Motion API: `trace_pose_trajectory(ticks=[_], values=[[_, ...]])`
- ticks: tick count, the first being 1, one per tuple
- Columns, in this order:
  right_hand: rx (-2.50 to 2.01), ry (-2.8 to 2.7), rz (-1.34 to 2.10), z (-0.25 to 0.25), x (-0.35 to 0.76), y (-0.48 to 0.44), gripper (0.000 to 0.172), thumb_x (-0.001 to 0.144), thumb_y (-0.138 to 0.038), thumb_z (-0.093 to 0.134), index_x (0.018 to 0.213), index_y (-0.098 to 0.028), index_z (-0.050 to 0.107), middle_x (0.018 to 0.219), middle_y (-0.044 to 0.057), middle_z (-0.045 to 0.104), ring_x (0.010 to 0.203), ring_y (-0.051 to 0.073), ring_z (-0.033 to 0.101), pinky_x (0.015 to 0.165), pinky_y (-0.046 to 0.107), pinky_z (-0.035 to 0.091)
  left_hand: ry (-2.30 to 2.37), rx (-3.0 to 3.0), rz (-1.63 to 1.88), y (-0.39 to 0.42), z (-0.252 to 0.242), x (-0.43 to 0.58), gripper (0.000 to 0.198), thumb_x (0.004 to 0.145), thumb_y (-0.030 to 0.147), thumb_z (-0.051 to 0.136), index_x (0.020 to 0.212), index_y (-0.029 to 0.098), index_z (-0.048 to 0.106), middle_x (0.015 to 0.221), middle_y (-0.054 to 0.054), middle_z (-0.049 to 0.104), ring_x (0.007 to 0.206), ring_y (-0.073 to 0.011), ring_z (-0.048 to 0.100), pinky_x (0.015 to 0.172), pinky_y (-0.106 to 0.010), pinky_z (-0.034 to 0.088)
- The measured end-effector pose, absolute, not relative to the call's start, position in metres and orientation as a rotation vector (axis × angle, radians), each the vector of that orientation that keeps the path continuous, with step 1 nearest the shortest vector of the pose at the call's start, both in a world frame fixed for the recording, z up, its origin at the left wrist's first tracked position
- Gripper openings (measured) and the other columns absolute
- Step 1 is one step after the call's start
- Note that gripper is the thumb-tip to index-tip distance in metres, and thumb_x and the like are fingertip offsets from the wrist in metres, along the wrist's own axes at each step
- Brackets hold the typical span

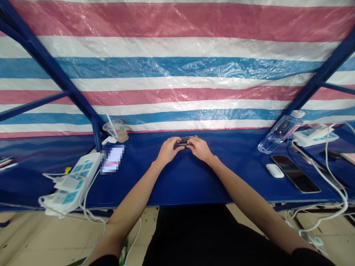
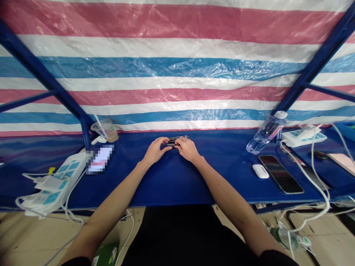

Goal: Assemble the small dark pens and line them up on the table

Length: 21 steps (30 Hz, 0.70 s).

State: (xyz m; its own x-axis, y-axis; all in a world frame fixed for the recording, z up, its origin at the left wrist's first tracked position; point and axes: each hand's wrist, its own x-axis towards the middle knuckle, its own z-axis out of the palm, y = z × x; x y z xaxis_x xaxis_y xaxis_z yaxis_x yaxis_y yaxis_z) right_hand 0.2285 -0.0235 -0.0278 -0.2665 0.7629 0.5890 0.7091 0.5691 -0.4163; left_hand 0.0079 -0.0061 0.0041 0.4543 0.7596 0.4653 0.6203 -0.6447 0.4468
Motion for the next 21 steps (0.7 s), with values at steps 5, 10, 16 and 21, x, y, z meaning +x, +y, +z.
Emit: trace_pose_trajectory(ticks=[5,10,16,21], values=[[-1.166,-1.99,0.102,-0.0261,0.2292,-0.0255,0.009,0.097,-0.015,0.059,0.099,-0.024,0.061,0.099,0.006,0.072,0.092,0.025,0.065,0.081,0.032,0.047,1.313,2.41,0.874,-0.0071,0.0083,0.0081,0.039,0.111,0.037,0.044,0.083,0.021,0.066,0.085,-0.003,0.073,0.081,-0.0204,0.065,0.076,-0.03,0.044],[-1.163,-1.999,0.1,-0.0269,0.2299,-0.0255,0.01,0.096,-0.014,0.058,0.098,-0.024,0.059,0.1,0.006,0.071,0.091,0.024,0.064,0.079,0.032,0.046,1.33,2.416,0.877,-0.0067,0.0102,0.0077,0.043,0.108,0.038,0.051,0.07,0.021,0.06,0.073,-0.001,0.07,0.068,-0.0178,0.061,0.069,-0.029,0.038],[-1.188,-1.961,0.092,-0.0286,0.229,-0.025,0.007,0.097,-0.017,0.062,0.099,-0.024,0.063,0.105,0.007,0.073,0.095,0.025,0.067,0.081,0.033,0.049,1.317,2.396,0.9,-0.0078,0.0096,0.0087,0.045,0.109,0.042,0.048,0.073,0.021,0.064,0.075,-0.002,0.071,0.072,-0.0184,0.064,0.072,-0.029,0.041],[-1.179,-1.967,0.091,-0.0289,0.2295,-0.0244,0.006,0.1,-0.021,0.063,0.103,-0.023,0.068,0.109,0.008,0.076,0.1,0.026,0.07,0.087,0.036,0.052,1.302,2.436,0.943,-0.0055,0.0061,0.0074,0.034,0.105,0.041,0.057,0.079,0.022,0.068,0.077,-0.002,0.069,0.074,-0.0192,0.062,0.074,-0.03,0.044]])
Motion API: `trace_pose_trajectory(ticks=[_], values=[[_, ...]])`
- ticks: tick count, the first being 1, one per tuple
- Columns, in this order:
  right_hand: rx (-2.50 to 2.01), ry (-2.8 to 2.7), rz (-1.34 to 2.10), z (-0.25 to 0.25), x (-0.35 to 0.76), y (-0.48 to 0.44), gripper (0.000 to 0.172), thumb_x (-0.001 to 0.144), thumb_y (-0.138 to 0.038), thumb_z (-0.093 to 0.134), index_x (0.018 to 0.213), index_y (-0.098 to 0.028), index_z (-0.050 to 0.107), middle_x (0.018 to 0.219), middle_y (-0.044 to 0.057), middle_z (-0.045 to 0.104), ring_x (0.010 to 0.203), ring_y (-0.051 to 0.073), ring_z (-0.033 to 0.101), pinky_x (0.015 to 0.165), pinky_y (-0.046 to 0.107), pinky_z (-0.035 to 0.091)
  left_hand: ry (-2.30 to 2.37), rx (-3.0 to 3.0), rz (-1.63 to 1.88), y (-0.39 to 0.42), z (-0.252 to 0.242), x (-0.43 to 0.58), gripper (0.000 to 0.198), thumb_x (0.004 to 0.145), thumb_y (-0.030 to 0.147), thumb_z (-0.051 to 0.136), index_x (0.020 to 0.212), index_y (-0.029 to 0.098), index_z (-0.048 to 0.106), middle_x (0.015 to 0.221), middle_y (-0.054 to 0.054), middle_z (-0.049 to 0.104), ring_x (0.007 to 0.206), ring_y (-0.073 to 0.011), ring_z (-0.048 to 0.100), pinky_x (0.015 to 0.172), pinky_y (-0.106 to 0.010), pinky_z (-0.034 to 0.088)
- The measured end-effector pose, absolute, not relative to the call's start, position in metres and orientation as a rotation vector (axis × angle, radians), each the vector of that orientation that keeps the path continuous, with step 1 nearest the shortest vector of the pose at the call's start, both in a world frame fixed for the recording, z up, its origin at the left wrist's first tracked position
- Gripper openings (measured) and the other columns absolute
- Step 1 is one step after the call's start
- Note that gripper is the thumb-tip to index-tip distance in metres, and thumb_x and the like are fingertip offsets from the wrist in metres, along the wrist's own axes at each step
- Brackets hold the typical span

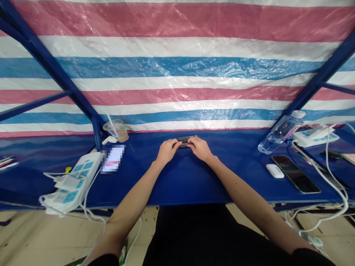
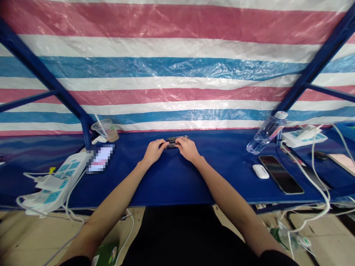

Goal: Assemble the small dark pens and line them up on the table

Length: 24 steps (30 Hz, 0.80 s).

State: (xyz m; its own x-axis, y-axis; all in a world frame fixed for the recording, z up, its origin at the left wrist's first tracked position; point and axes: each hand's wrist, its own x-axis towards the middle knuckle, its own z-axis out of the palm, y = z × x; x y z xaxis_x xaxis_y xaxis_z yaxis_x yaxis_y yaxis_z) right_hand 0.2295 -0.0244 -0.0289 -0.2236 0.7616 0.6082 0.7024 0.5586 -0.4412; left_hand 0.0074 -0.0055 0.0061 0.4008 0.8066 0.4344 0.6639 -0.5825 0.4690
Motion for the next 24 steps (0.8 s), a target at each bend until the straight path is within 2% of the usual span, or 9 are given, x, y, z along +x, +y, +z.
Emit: trace_pose_trajectory(ticks=[3,8,11,13,16,18,24], values=[[-1.159,-1.993,0.08,-0.0284,0.2305,-0.0237,0.011,0.103,-0.024,0.06,0.105,-0.024,0.072,0.111,0.008,0.077,0.104,0.026,0.071,0.092,0.037,0.053,1.258,2.422,1.036,-0.0035,0.0041,0.0065,0.021,0.102,0.038,0.063,0.089,0.022,0.069,0.085,-0.002,0.07,0.08,-0.0199,0.063,0.078,-0.031,0.047],[-1.185,-2.038,0.073,-0.0285,0.2303,-0.0224,0.016,0.105,-0.025,0.058,0.106,-0.023,0.074,0.11,0.008,0.078,0.103,0.025,0.072,0.094,0.038,0.054,1.173,2.428,1.091,-0.0029,0.0017,0.0071,0.007,0.097,0.028,0.07,0.094,0.022,0.067,0.093,-0.003,0.071,0.088,-0.0203,0.064,0.086,-0.033,0.052],[-1.177,-2.023,0.071,-0.0285,0.2292,-0.0226,0.014,0.104,-0.025,0.059,0.105,-0.023,0.074,0.11,0.007,0.078,0.104,0.025,0.071,0.094,0.038,0.054,1.161,2.416,1.07,-0.0049,0.0015,0.0082,0.01,0.098,0.029,0.07,0.104,0.023,0.067,0.101,-0.003,0.072,0.091,-0.0201,0.065,0.088,-0.033,0.052],[-1.169,-2.001,0.075,-0.0279,0.2286,-0.023,0.012,0.104,-0.024,0.06,0.105,-0.024,0.073,0.109,0.007,0.077,0.105,0.025,0.07,0.094,0.037,0.053,1.188,2.414,1.039,-0.0056,0.0021,0.0084,0.012,0.102,0.033,0.062,0.106,0.023,0.067,0.104,-0.004,0.073,0.095,-0.0208,0.065,0.089,-0.034,0.051],[-1.172,-1.977,0.084,-0.0268,0.2283,-0.0241,0.009,0.102,-0.022,0.062,0.104,-0.023,0.071,0.108,0.008,0.075,0.104,0.025,0.069,0.093,0.036,0.053,1.252,2.443,0.949,-0.0042,0.0034,0.0075,0.029,0.109,0.036,0.048,0.093,0.022,0.068,0.094,-0.005,0.072,0.093,-0.0223,0.064,0.087,-0.035,0.049],[-1.18,-1.973,0.09,-0.0263,0.2286,-0.0246,0.007,0.1,-0.021,0.063,0.103,-0.023,0.069,0.107,0.008,0.074,0.101,0.025,0.069,0.09,0.036,0.052,1.281,2.454,0.893,-0.0024,0.004,0.0067,0.036,0.109,0.038,0.047,0.084,0.021,0.067,0.086,-0.005,0.07,0.088,-0.0224,0.063,0.083,-0.034,0.048],[-1.188,-1.974,0.121,-0.0293,0.2307,-0.0229,0.005,0.099,-0.021,0.064,0.101,-0.023,0.068,0.106,0.007,0.074,0.101,0.025,0.068,0.09,0.036,0.051,1.247,2.44,0.957,-0.0011,0.0042,0.0065,0.025,0.104,0.036,0.059,0.088,0.022,0.071,0.09,-0.005,0.071,0.089,-0.0221,0.064,0.084,-0.034,0.049]])
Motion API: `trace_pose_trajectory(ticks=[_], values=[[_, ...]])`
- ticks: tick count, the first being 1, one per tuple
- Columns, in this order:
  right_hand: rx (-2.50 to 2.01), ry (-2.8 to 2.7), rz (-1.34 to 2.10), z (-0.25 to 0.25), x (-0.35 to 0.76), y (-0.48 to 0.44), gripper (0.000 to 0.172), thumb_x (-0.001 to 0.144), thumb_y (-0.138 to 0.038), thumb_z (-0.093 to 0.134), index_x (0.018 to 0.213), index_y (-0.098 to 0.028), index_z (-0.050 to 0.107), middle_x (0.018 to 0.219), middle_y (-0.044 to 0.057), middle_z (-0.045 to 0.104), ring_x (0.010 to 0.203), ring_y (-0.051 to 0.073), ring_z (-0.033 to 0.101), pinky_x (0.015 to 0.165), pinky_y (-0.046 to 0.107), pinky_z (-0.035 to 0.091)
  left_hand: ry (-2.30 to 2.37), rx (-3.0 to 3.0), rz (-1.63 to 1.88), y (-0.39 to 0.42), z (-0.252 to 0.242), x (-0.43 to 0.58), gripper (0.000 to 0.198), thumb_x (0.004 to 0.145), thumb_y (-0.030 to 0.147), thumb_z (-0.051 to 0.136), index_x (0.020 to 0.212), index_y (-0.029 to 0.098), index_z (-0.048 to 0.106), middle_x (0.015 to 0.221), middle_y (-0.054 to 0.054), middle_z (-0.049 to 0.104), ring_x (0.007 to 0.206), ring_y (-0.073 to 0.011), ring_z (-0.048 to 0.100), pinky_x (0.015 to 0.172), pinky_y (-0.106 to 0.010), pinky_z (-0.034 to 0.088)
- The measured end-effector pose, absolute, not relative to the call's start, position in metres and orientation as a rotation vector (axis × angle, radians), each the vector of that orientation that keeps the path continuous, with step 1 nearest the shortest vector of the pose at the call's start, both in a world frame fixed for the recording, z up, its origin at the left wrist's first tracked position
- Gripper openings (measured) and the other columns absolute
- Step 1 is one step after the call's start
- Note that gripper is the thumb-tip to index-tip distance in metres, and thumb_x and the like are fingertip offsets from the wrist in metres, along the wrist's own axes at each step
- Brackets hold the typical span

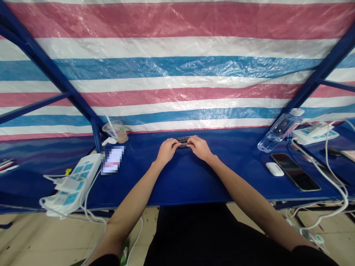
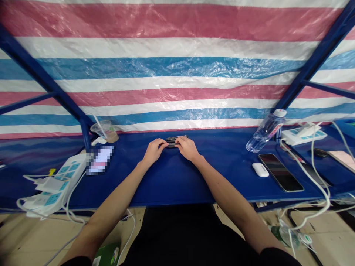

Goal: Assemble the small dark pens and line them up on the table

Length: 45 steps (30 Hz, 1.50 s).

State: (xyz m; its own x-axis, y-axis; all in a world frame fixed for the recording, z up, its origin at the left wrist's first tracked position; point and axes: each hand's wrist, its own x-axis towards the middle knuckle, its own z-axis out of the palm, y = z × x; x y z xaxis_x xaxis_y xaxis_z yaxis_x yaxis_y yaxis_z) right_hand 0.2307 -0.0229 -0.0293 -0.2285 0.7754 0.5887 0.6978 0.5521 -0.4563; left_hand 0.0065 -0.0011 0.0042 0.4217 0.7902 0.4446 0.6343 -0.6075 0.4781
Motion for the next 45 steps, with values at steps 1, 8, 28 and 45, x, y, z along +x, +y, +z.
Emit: trace_pose_trajectory(ticks=[1,8,28,45], values=[[-1.185,-1.978,0.123,-0.03,0.231,-0.022,0.005,0.099,-0.021,0.065,0.101,-0.024,0.069,0.106,0.007,0.075,0.102,0.025,0.068,0.091,0.036,0.051,1.234,2.44,0.976,-0.001,0.004,0.006,0.022,0.103,0.035,0.061,0.089,0.022,0.071,0.091,-0.005,0.072,0.09,-0.022,0.064,0.086,-0.034,0.049],[-1.177,-2.016,0.116,-0.032,0.231,-0.02,0.007,0.1,-0.021,0.065,0.101,-0.023,0.072,0.107,0.007,0.078,0.103,0.025,0.07,0.093,0.038,0.052,1.144,2.447,1.047,0.002,-0.001,0.003,0.006,0.093,0.024,0.074,0.091,0.021,0.07,0.089,-0.003,0.068,0.084,-0.0194,0.062,0.082,-0.032,0.05],[-1.193,-2.077,0.106,-0.025,0.229,-0.023,0.01,0.102,-0.025,0.063,0.097,-0.023,0.071,0.102,0.008,0.077,0.095,0.024,0.07,0.086,0.035,0.05,1.107,2.469,0.924,0.001,0.003,0.002,0.014,0.101,0.03,0.065,0.098,0.023,0.075,0.097,-0.005,0.074,0.093,-0.0217,0.067,0.089,-0.034,0.051],[-1.16,-2.054,0.116,-0.02,0.23,-0.025,0.006,0.1,-0.024,0.066,0.095,-0.023,0.07,0.099,0.007,0.077,0.091,0.025,0.067,0.085,0.036,0.044,1.128,2.454,0.833,-0.004,0.008,0.005,0.037,0.107,0.036,0.05,0.085,0.022,0.077,0.084,-0.003,0.077,0.081,-0.0204,0.07,0.083,-0.033,0.05]])
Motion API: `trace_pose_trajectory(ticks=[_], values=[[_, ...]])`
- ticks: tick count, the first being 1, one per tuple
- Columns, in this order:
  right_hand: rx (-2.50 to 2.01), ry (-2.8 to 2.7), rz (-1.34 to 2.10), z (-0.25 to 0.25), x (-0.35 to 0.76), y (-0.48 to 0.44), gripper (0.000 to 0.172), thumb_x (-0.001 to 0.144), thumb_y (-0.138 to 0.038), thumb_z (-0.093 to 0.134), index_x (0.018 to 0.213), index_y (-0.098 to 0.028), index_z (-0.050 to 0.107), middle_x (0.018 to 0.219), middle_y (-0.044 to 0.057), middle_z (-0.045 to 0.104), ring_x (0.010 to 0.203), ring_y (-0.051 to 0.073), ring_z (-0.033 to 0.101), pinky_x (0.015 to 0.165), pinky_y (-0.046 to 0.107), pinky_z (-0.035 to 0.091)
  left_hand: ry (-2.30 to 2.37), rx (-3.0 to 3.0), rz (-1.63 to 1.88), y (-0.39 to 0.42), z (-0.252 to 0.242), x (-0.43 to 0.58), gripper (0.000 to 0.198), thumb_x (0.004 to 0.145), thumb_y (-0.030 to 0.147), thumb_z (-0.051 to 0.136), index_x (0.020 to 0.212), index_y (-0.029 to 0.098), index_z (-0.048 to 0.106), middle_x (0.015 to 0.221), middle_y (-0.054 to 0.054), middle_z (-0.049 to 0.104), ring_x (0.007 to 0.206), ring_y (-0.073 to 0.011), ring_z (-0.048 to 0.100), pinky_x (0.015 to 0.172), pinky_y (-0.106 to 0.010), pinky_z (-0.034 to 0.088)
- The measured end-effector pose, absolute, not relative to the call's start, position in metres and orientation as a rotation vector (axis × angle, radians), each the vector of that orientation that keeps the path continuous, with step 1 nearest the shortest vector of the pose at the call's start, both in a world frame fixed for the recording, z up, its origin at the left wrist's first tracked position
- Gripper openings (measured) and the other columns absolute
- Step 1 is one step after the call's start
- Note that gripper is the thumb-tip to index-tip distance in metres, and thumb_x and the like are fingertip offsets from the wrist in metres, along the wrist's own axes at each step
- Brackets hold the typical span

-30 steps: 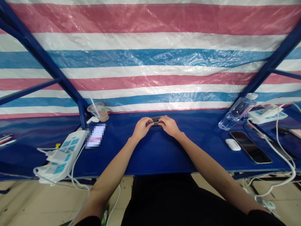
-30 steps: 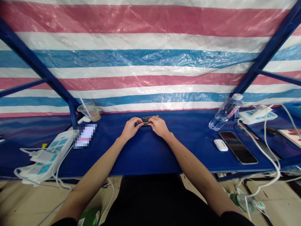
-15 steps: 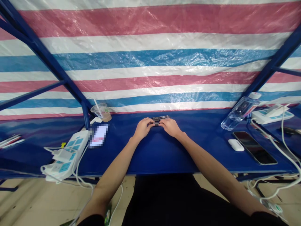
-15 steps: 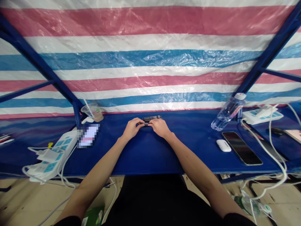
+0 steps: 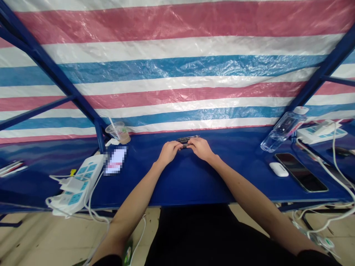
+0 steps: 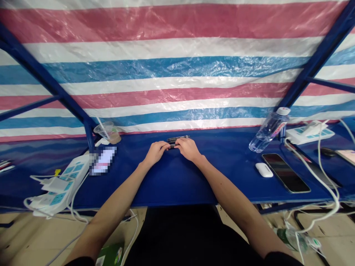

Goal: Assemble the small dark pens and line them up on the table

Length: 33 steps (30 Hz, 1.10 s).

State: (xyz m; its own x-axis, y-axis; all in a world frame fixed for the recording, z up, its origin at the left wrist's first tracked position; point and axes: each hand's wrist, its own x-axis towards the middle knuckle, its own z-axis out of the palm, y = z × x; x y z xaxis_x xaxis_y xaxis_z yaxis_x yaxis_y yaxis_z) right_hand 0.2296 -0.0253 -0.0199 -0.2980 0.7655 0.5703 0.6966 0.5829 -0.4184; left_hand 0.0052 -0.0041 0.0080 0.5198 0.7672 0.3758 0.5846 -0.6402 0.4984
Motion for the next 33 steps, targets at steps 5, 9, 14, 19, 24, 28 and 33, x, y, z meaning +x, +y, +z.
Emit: trace_pose_trajectory(ticks=[5,9,14,19,24,28,33], values=[[-1.14,-1.875,0.181,-0.014,0.233,-0.024,0.023,0.093,-0.044,0.077,0.083,-0.024,0.075,0.094,0.007,0.08,0.091,0.027,0.067,0.095,0.044,0.043,1.227,2.485,0.965,-0.006,0.01,0.006,0.029,0.106,0.035,0.055,0.096,0.024,0.08,0.094,-0.004,0.079,0.088,-0.0214,0.071,0.088,-0.033,0.049],[-1.1,-1.399,0.663,-0.008,0.233,-0.021,0.052,0.09,-0.075,0.064,0.084,-0.024,0.075,0.079,0.006,0.075,0.074,0.025,0.066,0.077,0.038,0.049,1.287,2.421,1.118,-0.008,0.012,0.005,0.027,0.106,0.038,0.056,0.103,0.023,0.078,0.098,-0.005,0.078,0.092,-0.0218,0.071,0.091,-0.034,0.049],[-0.799,-1.024,1.277,-0.002,0.238,-0.018,0.074,0.096,-0.085,0.036,0.095,-0.021,0.072,0.072,0.007,0.068,0.057,0.019,0.056,0.06,0.034,0.047,1.246,2.372,1.228,-0.007,0.012,0.005,0.026,0.105,0.038,0.057,0.101,0.021,0.077,0.098,-0.006,0.076,0.093,-0.0213,0.069,0.089,-0.033,0.051],[-0.688,-0.892,1.542,0.003,0.244,-0.022,0.064,0.096,-0.08,0.046,0.099,-0.02,0.07,0.069,0.004,0.061,0.052,0.015,0.045,0.047,0.028,0.039,1.136,2.419,1.187,-0.006,0.007,0.009,0.027,0.106,0.04,0.057,0.101,0.02,0.075,0.097,-0.006,0.075,0.094,-0.0211,0.067,0.09,-0.033,0.052],[-0.441,-0.767,1.771,-0.003,0.246,-0.023,0.033,0.099,-0.053,0.066,0.091,-0.022,0.063,0.066,-0.003,0.051,0.049,0.01,0.035,0.04,0.02,0.025,1.115,2.392,1.228,-0.005,0.006,0.009,0.025,0.106,0.039,0.057,0.103,0.02,0.073,0.099,-0.006,0.074,0.092,-0.0206,0.068,0.088,-0.033,0.052],[-0.41,-0.836,1.872,-0.011,0.246,-0.026,0.024,0.097,-0.038,0.07,0.084,-0.022,0.056,0.064,-0.004,0.046,0.049,0.009,0.032,0.04,0.017,0.025,1.146,2.338,1.286,-0.003,0.008,0.004,0.021,0.106,0.035,0.057,0.109,0.021,0.071,0.104,-0.005,0.074,0.092,-0.0197,0.068,0.089,-0.032,0.052],[-0.383,-0.9,1.876,-0.012,0.247,-0.029,0.027,0.094,-0.043,0.073,0.089,-0.023,0.055,0.065,-0.006,0.041,0.049,0.008,0.029,0.04,0.016,0.022,1.15,2.413,1.243,-0.002,0.006,0.004,0.023,0.106,0.038,0.056,0.106,0.021,0.073,0.102,-0.006,0.074,0.096,-0.0217,0.066,0.092,-0.034,0.051]])
